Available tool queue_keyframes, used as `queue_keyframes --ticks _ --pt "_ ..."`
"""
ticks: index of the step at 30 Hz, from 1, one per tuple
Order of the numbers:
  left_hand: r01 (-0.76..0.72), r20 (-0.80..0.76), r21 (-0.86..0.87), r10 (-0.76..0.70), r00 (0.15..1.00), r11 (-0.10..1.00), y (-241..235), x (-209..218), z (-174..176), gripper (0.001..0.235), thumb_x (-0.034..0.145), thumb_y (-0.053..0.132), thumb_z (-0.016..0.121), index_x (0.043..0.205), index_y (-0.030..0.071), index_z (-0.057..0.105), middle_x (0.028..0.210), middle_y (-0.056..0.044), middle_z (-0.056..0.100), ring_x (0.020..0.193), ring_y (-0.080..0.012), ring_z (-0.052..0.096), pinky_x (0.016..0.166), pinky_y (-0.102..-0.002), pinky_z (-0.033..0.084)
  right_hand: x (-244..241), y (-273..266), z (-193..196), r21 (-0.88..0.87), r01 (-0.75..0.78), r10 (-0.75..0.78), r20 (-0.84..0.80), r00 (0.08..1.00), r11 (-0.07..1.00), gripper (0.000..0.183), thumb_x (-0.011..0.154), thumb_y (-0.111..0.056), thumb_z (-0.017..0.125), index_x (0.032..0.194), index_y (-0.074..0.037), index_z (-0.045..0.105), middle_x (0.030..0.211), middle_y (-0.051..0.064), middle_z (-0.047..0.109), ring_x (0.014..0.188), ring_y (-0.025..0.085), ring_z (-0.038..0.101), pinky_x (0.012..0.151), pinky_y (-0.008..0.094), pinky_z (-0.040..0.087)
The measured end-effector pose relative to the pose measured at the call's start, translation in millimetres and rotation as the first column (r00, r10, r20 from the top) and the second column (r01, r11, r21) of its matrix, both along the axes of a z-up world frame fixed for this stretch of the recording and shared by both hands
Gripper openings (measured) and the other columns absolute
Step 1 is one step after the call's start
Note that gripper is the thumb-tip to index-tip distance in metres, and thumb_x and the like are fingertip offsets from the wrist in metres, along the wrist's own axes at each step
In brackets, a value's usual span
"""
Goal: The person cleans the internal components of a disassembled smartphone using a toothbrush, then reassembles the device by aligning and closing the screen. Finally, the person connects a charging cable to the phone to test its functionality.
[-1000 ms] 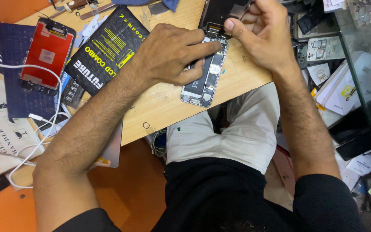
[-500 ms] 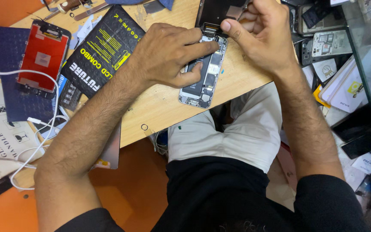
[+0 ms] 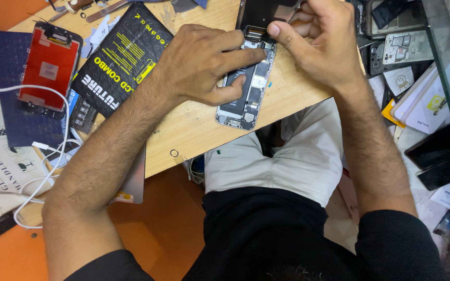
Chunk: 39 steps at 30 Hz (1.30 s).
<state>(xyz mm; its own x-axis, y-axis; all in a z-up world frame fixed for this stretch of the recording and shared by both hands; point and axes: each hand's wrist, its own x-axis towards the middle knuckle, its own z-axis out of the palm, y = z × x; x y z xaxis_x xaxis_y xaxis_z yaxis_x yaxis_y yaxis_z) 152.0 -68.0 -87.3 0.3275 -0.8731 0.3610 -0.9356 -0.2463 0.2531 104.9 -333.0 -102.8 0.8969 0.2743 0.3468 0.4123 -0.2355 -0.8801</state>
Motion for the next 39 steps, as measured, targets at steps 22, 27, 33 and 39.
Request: queue_keyframes --ticks 22,27,33,39 --pt "0.012 -0.177 -0.002 -0.012 0.984 1.000 2.7 1.8 -2.2 0.045 0.087 0.024 0.076 0.132 0.016 0.074 0.088 -0.004 0.052 0.073 -0.0224 0.061 0.067 -0.038 0.054 -2.4 -0.9 -0.4 0.039 -0.029 0.030 -0.020 0.999 0.999 0.016 0.110 0.015 0.066 0.122 0.014 0.056 0.114 0.018 0.069 0.113 0.022 0.074 0.092 0.030 0.066" --pt "0.002 -0.180 0.012 0.000 0.984 1.000 4.2 1.2 -2.7 0.044 0.089 0.025 0.077 0.132 0.017 0.074 0.088 -0.004 0.053 0.074 -0.0221 0.062 0.067 -0.038 0.055 -3.5 -0.3 -0.7 0.046 -0.024 0.025 -0.029 0.999 0.999 0.016 0.110 0.015 0.066 0.123 0.013 0.056 0.121 0.019 0.069 0.115 0.024 0.073 0.095 0.032 0.065" --pt "0.030 -0.064 0.018 -0.029 0.998 0.999 3.2 2.0 -7.6 0.041 0.092 0.028 0.075 0.130 0.014 0.071 0.092 -0.004 0.053 0.077 -0.0199 0.063 0.071 -0.037 0.057 -4.9 -2.0 -7.3 0.057 0.002 0.003 -0.080 0.997 0.998 0.014 0.112 0.012 0.068 0.122 0.012 0.058 0.113 0.017 0.069 0.105 0.020 0.072 0.090 0.030 0.066" --pt "0.030 0.043 0.069 -0.033 0.999 0.997 2.1 1.8 -6.9 0.040 0.097 0.032 0.075 0.132 0.014 0.072 0.090 -0.001 0.053 0.074 -0.0159 0.062 0.065 -0.034 0.053 -5.2 -2.7 -13.0 0.120 -0.039 0.050 -0.087 0.995 0.992 0.012 0.116 0.011 0.065 0.123 0.009 0.056 0.114 0.014 0.069 0.106 0.018 0.073 0.092 0.030 0.067"
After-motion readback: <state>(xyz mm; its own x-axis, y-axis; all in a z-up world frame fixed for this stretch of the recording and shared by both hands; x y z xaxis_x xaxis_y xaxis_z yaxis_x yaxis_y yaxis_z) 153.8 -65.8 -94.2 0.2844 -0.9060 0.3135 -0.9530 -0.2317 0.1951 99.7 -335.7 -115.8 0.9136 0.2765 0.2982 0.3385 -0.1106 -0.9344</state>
